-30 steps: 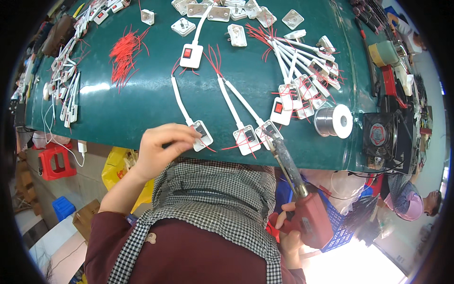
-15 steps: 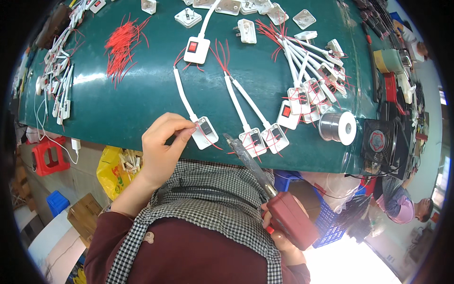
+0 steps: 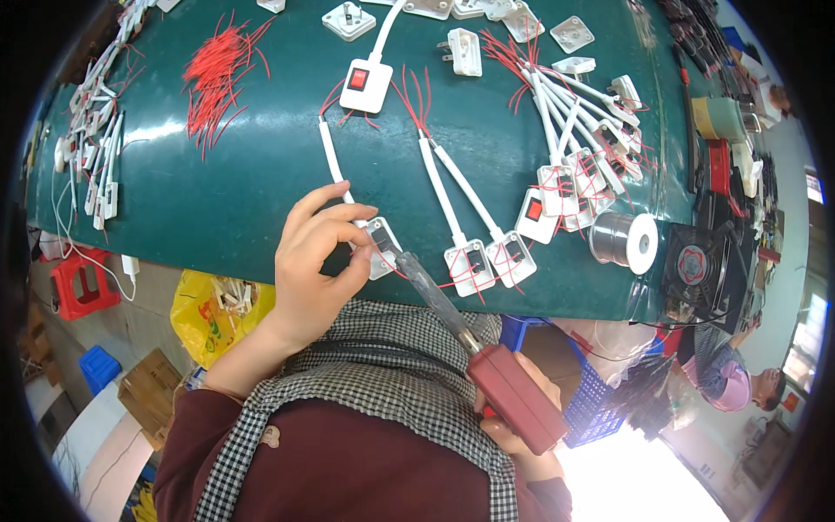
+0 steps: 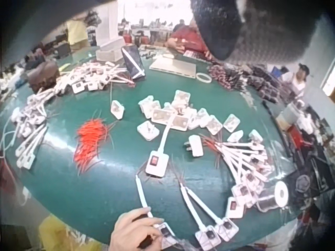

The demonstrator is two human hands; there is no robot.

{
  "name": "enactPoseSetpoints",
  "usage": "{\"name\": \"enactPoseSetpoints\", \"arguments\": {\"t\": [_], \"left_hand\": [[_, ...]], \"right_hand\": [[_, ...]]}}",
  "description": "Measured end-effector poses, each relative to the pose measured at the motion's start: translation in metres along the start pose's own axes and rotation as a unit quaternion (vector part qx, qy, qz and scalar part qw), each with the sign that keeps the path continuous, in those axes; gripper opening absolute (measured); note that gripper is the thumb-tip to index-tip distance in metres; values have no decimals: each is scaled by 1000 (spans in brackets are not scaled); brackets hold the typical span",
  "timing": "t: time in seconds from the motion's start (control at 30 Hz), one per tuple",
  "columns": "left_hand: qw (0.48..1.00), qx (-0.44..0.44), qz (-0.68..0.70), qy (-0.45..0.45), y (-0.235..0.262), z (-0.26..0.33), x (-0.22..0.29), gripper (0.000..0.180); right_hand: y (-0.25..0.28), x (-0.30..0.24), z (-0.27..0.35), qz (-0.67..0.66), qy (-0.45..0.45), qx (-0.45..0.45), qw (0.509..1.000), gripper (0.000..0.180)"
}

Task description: The person solders wires onto small electrical switch components at a workbench. This is done using a soldering iron and solder wire.

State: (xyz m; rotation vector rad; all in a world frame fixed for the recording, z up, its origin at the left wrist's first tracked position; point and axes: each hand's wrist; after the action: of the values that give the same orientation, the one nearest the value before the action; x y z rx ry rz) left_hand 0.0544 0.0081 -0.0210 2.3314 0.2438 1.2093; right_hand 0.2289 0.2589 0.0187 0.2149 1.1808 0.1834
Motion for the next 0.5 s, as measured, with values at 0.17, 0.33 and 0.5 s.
{"name": "enactPoseSetpoints", "arguments": {"t": [0.17,0.33,0.5], "left_hand": [[1000,-7,-15,-13,0,-1,1,14],[1000,6,-11,-12,-2,-1,0,14],[1000,3,-18,-22,-1,-2,-1,14]], "right_hand": [[-2,5,-3,-13,31,-9,999,77],[-8,-5,-10,-27,34,5,999,74],[-2,3,-13,-7,54,-18,998,72]]}}
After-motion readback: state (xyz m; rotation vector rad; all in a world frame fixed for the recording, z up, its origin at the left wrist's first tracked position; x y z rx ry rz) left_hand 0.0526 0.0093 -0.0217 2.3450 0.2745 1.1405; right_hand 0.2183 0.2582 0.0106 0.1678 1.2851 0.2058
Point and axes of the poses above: each hand's wrist, its own z-axis away from the middle knuckle, its own y-axis out of the back of the hand, x = y × z, and after that the axes turned 13 degrees about -y, right-handed
